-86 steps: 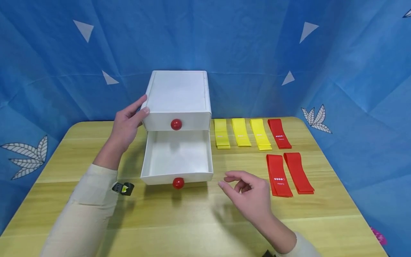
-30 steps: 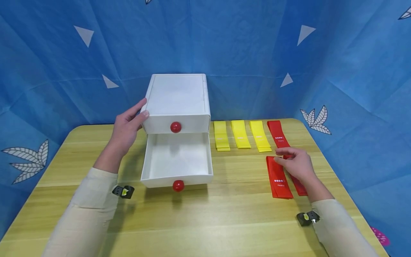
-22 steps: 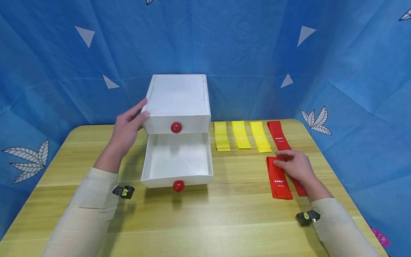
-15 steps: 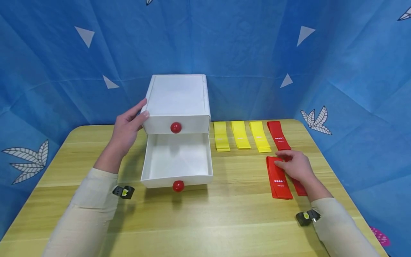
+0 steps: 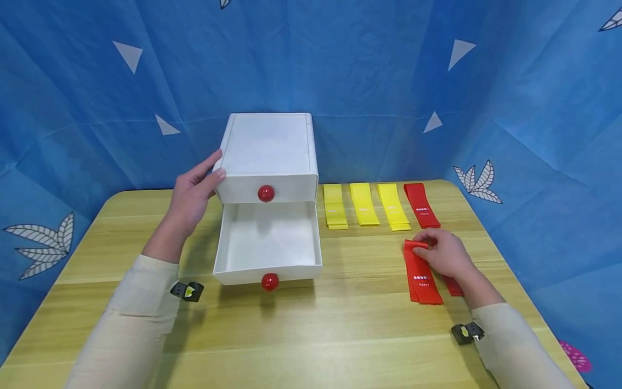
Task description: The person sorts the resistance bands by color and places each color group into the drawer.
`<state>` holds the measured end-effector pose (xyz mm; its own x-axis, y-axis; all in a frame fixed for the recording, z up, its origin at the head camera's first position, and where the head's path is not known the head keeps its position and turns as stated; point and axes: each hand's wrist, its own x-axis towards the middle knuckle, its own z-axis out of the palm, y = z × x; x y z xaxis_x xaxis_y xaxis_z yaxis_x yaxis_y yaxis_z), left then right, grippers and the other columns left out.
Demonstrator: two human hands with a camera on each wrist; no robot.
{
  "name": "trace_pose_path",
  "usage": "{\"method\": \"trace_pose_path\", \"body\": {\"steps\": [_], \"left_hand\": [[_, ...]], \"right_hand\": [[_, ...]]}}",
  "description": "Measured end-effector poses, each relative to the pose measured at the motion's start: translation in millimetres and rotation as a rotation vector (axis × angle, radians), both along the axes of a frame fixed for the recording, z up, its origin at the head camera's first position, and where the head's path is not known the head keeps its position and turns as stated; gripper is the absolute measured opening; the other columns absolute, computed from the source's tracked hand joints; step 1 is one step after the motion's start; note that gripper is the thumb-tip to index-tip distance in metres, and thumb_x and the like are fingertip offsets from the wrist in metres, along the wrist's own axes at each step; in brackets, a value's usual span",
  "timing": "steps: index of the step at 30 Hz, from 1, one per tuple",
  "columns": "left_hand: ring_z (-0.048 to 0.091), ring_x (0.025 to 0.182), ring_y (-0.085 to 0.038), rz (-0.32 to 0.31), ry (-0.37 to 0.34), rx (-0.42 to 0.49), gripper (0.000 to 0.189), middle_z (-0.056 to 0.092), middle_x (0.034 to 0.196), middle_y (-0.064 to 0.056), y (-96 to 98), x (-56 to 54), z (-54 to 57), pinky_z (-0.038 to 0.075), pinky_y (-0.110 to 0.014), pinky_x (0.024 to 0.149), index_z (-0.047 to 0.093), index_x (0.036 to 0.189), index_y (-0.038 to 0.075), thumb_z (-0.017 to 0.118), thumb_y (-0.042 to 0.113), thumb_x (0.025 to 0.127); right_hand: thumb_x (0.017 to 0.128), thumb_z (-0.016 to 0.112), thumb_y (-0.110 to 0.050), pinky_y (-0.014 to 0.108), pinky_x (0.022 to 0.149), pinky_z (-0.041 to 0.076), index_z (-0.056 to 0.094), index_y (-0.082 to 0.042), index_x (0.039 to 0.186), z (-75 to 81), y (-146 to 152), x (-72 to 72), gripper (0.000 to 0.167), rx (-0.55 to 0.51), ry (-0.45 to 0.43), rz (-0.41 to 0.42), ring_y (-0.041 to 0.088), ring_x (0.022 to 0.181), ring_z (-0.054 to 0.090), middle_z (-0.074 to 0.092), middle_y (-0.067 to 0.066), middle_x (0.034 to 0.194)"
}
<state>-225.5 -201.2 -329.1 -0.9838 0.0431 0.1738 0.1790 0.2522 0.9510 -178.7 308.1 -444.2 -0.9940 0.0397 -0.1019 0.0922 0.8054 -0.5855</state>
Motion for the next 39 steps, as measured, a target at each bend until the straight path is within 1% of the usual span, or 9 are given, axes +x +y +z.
{"method": "trace_pose_path", "body": {"steps": [4,7,11,16,19,25,31,35,39], "left_hand": [[0.035,0.142,-0.021,0.001,-0.003,-0.009,0.052,0.036,0.158,0.003,-0.2,0.2,0.0,0.035,-0.051,0.11,0.043,0.153,0.03,0.057,0.036,0.103],[0.034,0.143,-0.021,-0.002,-0.009,-0.014,0.052,0.036,0.158,0.004,-0.3,0.5,0.6,0.035,-0.051,0.11,0.043,0.153,0.032,0.056,0.037,0.103],[0.034,0.143,-0.02,-0.007,-0.01,-0.007,0.052,0.035,0.158,0.004,-0.5,0.4,1.3,0.035,-0.05,0.11,0.042,0.153,0.031,0.056,0.036,0.103],[0.034,0.143,-0.02,-0.005,-0.01,-0.01,0.052,0.035,0.158,0.004,-0.3,-0.1,1.0,0.035,-0.05,0.11,0.042,0.153,0.032,0.056,0.037,0.103],[0.034,0.143,-0.021,-0.004,-0.004,-0.007,0.052,0.036,0.158,0.004,-0.1,-0.3,0.6,0.035,-0.051,0.11,0.043,0.153,0.031,0.056,0.036,0.103],[0.033,0.143,-0.021,-0.007,-0.005,-0.009,0.051,0.035,0.158,0.004,-0.7,0.1,-0.6,0.034,-0.051,0.111,0.042,0.153,0.032,0.056,0.037,0.103],[0.034,0.143,-0.021,-0.009,-0.002,0.002,0.052,0.036,0.158,0.004,-0.8,-0.6,-1.3,0.035,-0.051,0.111,0.043,0.153,0.031,0.056,0.036,0.103],[0.034,0.142,-0.021,-0.012,0.0,0.006,0.052,0.036,0.158,0.002,-0.5,-0.6,-1.2,0.035,-0.051,0.111,0.043,0.153,0.03,0.056,0.035,0.103],[0.035,0.142,-0.021,-0.008,0.0,0.0,0.052,0.036,0.158,0.002,-0.2,-0.4,-0.7,0.035,-0.051,0.111,0.043,0.153,0.03,0.056,0.036,0.103]], "right_hand": [[0.089,0.076,-0.017,0.037,0.071,0.053,0.063,-0.004,0.122,3.6,-0.8,5.4,0.038,-0.016,0.028,-0.012,0.034,0.095,0.053,0.06,0.019,0.111],[0.089,0.076,-0.016,0.033,0.064,0.051,0.065,-0.004,0.118,9.0,-0.2,11.0,0.033,-0.035,0.071,0.008,0.029,0.083,0.054,0.062,0.016,0.103],[0.088,0.077,-0.013,0.031,0.058,0.048,0.066,-0.005,0.113,17.3,-0.4,17.9,0.028,-0.039,0.123,0.039,0.026,0.073,0.052,0.062,0.012,0.094],[0.087,0.078,-0.012,0.03,0.057,0.049,0.066,-0.005,0.111,25.1,-3.1,26.5,0.028,-0.047,0.143,0.037,0.026,0.074,0.052,0.063,0.011,0.093],[0.086,0.078,-0.011,0.029,0.055,0.047,0.067,-0.004,0.109,29.5,-5.8,30.5,0.026,-0.061,0.172,0.044,0.026,0.071,0.052,0.063,0.01,0.088],[0.086,0.078,-0.008,0.029,0.05,0.044,0.068,-0.007,0.106,40.6,-12.9,35.0,0.023,-0.076,0.243,0.053,0.025,0.065,0.05,0.06,0.007,0.077],[0.088,0.078,-0.012,0.029,0.047,0.043,0.068,-0.009,0.105,53.4,-22.1,37.9,0.02,-0.121,0.285,0.048,0.026,0.064,0.051,0.059,0.008,0.073],[0.089,0.078,-0.016,0.029,0.047,0.044,0.068,-0.01,0.106,61.0,-28.4,38.6,0.021,-0.146,0.295,0.039,0.025,0.064,0.052,0.06,0.008,0.074],[0.09,0.077,-0.019,0.029,0.047,0.043,0.068,-0.01,0.107,69.3,-35.6,38.8,0.021,-0.178,0.317,0.034,0.026,0.066,0.053,0.061,0.008,0.078]]}}
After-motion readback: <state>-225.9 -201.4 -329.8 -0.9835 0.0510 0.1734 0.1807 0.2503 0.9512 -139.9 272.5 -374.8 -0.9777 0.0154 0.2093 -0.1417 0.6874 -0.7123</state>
